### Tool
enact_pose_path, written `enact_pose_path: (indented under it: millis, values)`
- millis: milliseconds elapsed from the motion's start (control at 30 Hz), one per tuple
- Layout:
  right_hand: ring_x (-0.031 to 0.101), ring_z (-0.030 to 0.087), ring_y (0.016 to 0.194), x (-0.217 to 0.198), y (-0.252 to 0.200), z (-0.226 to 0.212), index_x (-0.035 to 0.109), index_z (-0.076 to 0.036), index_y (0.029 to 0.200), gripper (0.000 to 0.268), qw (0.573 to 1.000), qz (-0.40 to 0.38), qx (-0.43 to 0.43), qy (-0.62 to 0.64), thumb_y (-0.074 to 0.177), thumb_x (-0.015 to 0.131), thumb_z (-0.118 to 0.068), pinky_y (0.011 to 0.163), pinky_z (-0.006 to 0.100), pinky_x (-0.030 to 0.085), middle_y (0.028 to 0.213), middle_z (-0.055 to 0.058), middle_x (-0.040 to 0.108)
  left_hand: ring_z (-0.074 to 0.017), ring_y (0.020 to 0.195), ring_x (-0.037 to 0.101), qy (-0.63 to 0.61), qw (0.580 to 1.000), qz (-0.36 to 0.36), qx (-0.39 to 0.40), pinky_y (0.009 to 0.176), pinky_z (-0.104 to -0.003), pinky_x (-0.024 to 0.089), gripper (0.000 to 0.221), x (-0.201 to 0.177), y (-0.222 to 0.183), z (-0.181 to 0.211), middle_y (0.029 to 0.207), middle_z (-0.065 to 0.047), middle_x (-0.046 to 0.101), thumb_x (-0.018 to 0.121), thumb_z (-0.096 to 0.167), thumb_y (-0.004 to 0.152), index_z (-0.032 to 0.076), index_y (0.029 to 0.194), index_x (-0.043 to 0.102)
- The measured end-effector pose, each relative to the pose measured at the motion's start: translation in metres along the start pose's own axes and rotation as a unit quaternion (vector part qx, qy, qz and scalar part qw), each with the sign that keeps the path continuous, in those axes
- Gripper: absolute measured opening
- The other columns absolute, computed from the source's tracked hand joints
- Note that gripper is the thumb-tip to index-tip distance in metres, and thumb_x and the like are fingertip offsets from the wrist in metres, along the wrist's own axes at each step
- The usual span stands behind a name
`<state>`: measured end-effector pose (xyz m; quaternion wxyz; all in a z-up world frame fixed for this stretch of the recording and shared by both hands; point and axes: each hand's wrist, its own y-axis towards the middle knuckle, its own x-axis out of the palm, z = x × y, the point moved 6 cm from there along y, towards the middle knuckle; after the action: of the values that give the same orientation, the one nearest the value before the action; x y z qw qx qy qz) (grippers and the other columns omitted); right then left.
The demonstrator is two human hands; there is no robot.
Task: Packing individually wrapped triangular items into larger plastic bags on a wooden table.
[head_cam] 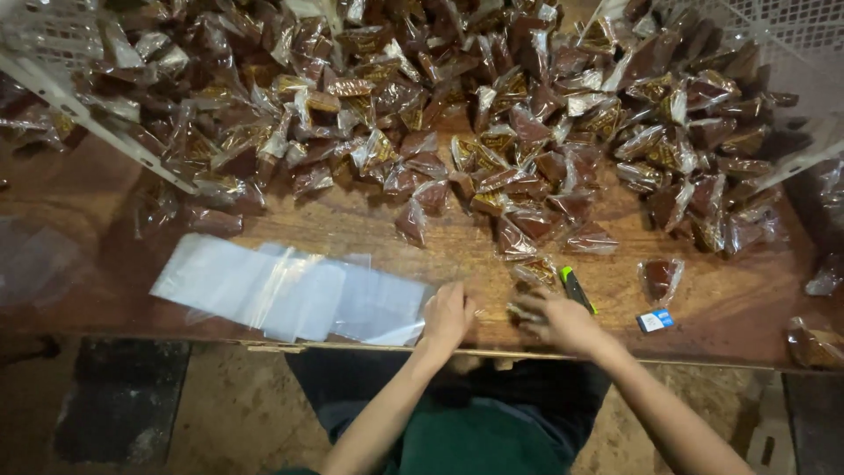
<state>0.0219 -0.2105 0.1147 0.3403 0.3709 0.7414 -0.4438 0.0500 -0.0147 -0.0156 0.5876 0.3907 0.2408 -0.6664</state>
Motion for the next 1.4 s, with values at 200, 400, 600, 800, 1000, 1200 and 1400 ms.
enact_pose_path:
  millis: [200, 400, 600, 800, 1000, 1200, 1400]
  values:
    - [0.065, 0.035, 0.124, -0.040, -0.001, -0.074, 0.077, -0.008, 0.124, 0.038, 0.898, -0.054, -0.069, 0.432, 0.086, 0.075, -0.012, 0.102, 0.050, 0.050, 0.131, 0.018, 0.071, -0.0386, 0.099, 0.068, -0.096, 0.995, -0.018, 0.002, 0.082, -0.046, 0.057, 0.022, -0.017, -0.004, 0.004, 0.093, -0.015, 0.064, 0.068, 0.010, 0.079, 0.011, 0.099, 0.058]
    - [0.061, 0.045, 0.121, 0.008, 0.062, -0.067, 0.067, -0.020, 0.133, 0.044, 0.962, -0.114, -0.175, 0.175, 0.093, 0.070, -0.037, 0.100, 0.057, 0.051, 0.128, 0.016, 0.070, -0.0316, 0.101, 0.070, -0.194, 0.978, -0.031, -0.068, 0.090, -0.041, 0.056, 0.024, -0.035, -0.012, -0.026, 0.098, -0.009, 0.069, 0.067, 0.008, 0.083, 0.015, 0.106, 0.067]
    - [0.069, 0.036, 0.112, 0.014, 0.034, -0.115, 0.065, -0.033, 0.131, 0.043, 0.975, -0.123, -0.178, -0.052, 0.091, 0.061, -0.047, 0.098, 0.053, 0.055, 0.123, 0.006, 0.073, -0.0289, 0.092, 0.069, -0.188, 0.977, 0.082, -0.062, 0.080, -0.037, 0.057, 0.016, -0.077, -0.014, -0.006, 0.095, -0.006, 0.059, 0.064, 0.013, 0.092, 0.016, 0.107, 0.071]
    - [0.068, 0.039, 0.116, 0.025, 0.060, -0.102, 0.037, -0.029, 0.154, 0.062, 0.990, -0.103, -0.066, -0.065, 0.097, 0.051, -0.050, 0.101, 0.060, 0.051, 0.124, 0.014, 0.072, -0.0437, 0.107, 0.064, -0.036, 0.999, -0.004, -0.028, 0.084, -0.053, 0.057, 0.054, -0.079, -0.016, -0.002, 0.113, -0.017, 0.055, 0.069, 0.002, 0.077, 0.009, 0.128, 0.052]
    - [0.059, 0.040, 0.131, 0.026, 0.093, -0.093, 0.048, -0.025, 0.152, 0.063, 0.991, -0.099, 0.010, 0.085, 0.094, 0.056, -0.051, 0.109, 0.057, 0.047, 0.140, 0.017, 0.064, -0.0416, 0.099, 0.067, -0.060, 0.990, -0.033, -0.121, 0.082, -0.052, 0.056, 0.020, -0.058, -0.030, -0.034, 0.098, -0.012, 0.059, 0.061, 0.012, 0.087, 0.016, 0.101, 0.047]
    - [0.067, 0.029, 0.118, 0.114, 0.134, -0.023, 0.079, -0.016, 0.120, 0.038, 0.803, 0.204, 0.110, 0.549, 0.090, 0.080, -0.040, 0.099, 0.044, 0.052, 0.120, 0.011, 0.075, -0.0450, 0.098, 0.071, -0.194, 0.952, -0.059, -0.229, 0.081, -0.052, 0.057, 0.018, -0.057, -0.027, -0.031, 0.088, -0.019, 0.070, 0.067, 0.016, 0.085, 0.012, 0.092, 0.051]
    - [0.062, 0.046, 0.119, 0.045, 0.067, -0.103, 0.068, 0.000, 0.131, 0.041, 0.901, 0.341, -0.084, 0.254, 0.092, 0.071, -0.011, 0.101, 0.053, 0.051, 0.126, 0.029, 0.067, -0.0497, 0.084, 0.070, -0.189, 0.965, 0.012, -0.180, 0.074, -0.056, 0.052, 0.014, -0.098, -0.015, -0.013, 0.071, -0.026, 0.066, 0.062, 0.020, 0.083, 0.010, 0.081, 0.052]
